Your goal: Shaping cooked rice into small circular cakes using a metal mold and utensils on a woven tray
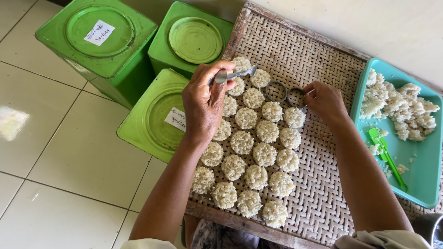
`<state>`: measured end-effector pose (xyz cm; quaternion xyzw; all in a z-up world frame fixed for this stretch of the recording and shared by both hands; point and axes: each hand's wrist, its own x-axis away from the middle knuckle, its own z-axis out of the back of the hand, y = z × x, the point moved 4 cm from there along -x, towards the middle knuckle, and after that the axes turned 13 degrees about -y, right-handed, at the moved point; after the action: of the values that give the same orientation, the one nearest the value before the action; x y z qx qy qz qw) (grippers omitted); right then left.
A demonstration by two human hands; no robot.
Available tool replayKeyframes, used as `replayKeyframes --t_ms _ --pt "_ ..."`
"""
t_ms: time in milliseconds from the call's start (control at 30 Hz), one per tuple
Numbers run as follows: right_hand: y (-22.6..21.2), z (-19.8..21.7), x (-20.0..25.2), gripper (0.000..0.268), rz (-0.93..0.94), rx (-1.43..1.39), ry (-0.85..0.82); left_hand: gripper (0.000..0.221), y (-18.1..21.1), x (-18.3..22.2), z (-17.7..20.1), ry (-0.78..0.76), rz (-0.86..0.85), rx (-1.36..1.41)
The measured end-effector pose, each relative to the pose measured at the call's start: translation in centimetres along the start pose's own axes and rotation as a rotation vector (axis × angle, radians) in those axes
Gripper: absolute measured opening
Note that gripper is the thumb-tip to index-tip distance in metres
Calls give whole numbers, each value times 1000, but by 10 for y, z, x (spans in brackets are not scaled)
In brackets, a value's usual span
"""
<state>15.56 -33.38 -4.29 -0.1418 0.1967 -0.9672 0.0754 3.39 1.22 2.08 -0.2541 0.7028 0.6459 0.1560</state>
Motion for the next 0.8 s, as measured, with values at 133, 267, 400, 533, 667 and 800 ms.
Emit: replayKeyframes --t_ms 133,267,400,533,667,800 --pt "-9 3 6 22 4 -14 1 16 1 0 0 2 2 -13" --pt "-4 0 3 22 -2 -13 2 15 -2 -1 -1 5 -4 -27" --pt "-4 1 4 24 -9 -13 -5 16 -1 0 -1 2 -4 -22" --pt "7 -2 1 21 -43 3 -15 16 1 1 -1 2 3 -22" --pt "17 -4 2 21 -38 -5 6 16 -5 1 -4 -5 -2 -30" --pt "15 -1 4 21 -46 28 -12 16 -2 2 -6 -14 2 -25"
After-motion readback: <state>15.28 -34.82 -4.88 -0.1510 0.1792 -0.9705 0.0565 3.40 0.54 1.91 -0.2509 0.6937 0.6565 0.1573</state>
